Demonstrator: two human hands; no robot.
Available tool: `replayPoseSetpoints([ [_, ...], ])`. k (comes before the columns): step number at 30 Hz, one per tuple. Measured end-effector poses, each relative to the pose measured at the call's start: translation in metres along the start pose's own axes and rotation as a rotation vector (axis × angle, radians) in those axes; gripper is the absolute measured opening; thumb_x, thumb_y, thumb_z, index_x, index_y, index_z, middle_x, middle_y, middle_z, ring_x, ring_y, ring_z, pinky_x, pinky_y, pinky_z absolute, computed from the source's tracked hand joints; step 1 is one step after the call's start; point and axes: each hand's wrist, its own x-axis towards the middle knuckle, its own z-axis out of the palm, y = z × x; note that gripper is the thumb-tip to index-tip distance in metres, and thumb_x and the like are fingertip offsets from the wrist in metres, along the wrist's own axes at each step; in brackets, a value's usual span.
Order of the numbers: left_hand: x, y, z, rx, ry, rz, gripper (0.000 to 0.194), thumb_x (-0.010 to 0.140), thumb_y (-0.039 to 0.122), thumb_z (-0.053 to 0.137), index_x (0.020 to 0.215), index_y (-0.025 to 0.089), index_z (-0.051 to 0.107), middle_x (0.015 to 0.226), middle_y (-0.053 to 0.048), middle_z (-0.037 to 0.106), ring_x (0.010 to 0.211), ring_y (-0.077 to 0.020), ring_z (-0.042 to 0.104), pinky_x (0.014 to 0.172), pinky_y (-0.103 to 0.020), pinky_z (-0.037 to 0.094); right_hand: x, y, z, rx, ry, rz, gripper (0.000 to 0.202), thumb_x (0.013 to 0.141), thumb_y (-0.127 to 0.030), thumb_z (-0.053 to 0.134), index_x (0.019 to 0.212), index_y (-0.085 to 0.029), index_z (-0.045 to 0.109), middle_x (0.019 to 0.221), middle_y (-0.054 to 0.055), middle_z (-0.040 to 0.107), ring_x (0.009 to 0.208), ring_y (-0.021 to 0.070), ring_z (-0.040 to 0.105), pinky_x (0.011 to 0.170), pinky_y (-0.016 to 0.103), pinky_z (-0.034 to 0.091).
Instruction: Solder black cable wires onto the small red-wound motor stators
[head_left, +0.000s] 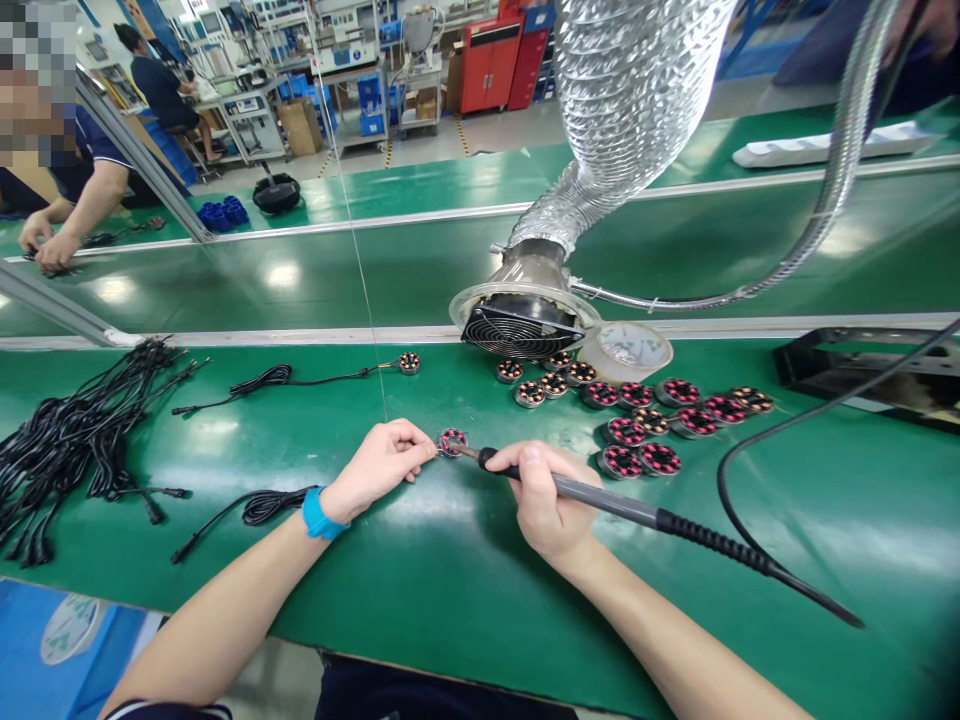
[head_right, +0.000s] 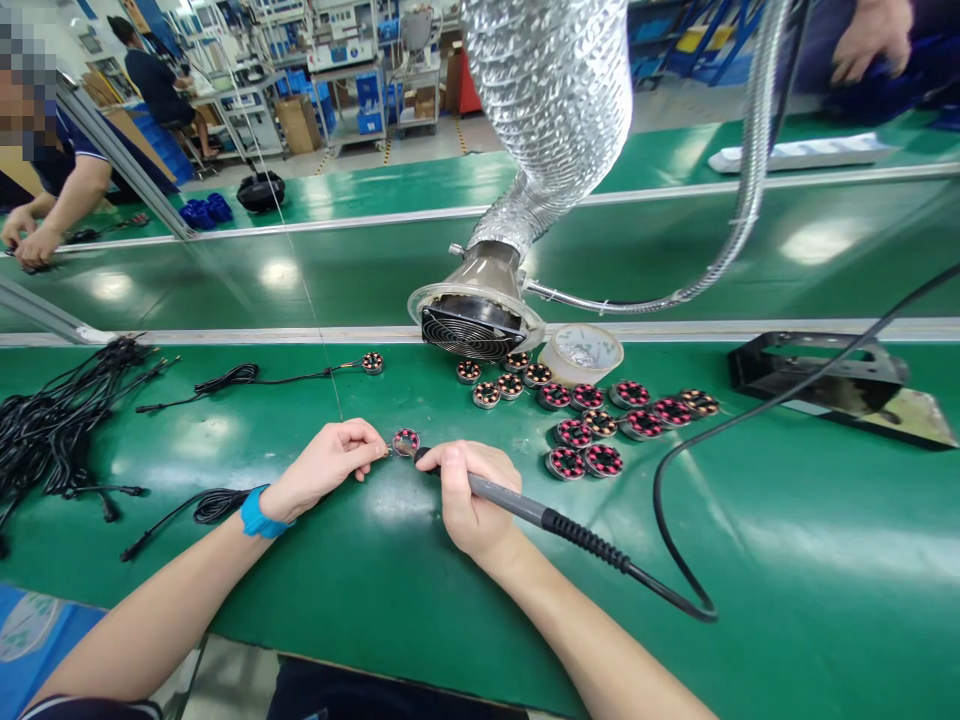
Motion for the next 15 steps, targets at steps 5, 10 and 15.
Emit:
replayPoseSetpoints([
  [5,0.0,-0.001,-0.001,0.018,-0.009,0.005,0.028,0.077,0.041,0.07,0.075,0.013,0.067,0.08,-0.002,0.058,0.059,-0.0088,0.051,0.057,-0.023,0.045,0.001,-0.001,-0.001,-0.017,-0.004,-0.019,0.043,0.1,-0.029,0.038,0.066,-0.023,0.065,0.052,-0.001,0.061,0.047,0.0155,0.061,0.056,0.031,0.053],
  [10,-0.001,0.0,-0.001,0.007,-0.017,-0.006,0.029,0.077,0.041,0.07,0.077,0.013,0.066,0.076,-0.001,0.057,0.058,-0.0089,0.051,0.056,-0.024,0.044,0.01,0.0,0.003,-0.027,-0.111,-0.043,0.023,0.095,-0.021,0.046,0.086,-0.023,0.066,0.066,0.0,0.066,0.06,0.016,0.066,0.063,0.029,0.055],
  [15,0.001,0.0,-0.003,-0.029,-0.007,-0.002,0.029,0.076,0.042,0.072,0.077,0.013,0.065,0.068,0.0,0.057,0.056,-0.0093,0.05,0.055,-0.023,0.043,0.016,0.016,0.009,-0.099,-0.353,-0.082,0.051,0.078,-0.011,0.061,0.127,-0.025,0.055,0.109,0.007,0.066,0.098,0.0241,0.066,0.089,0.039,0.055],
])
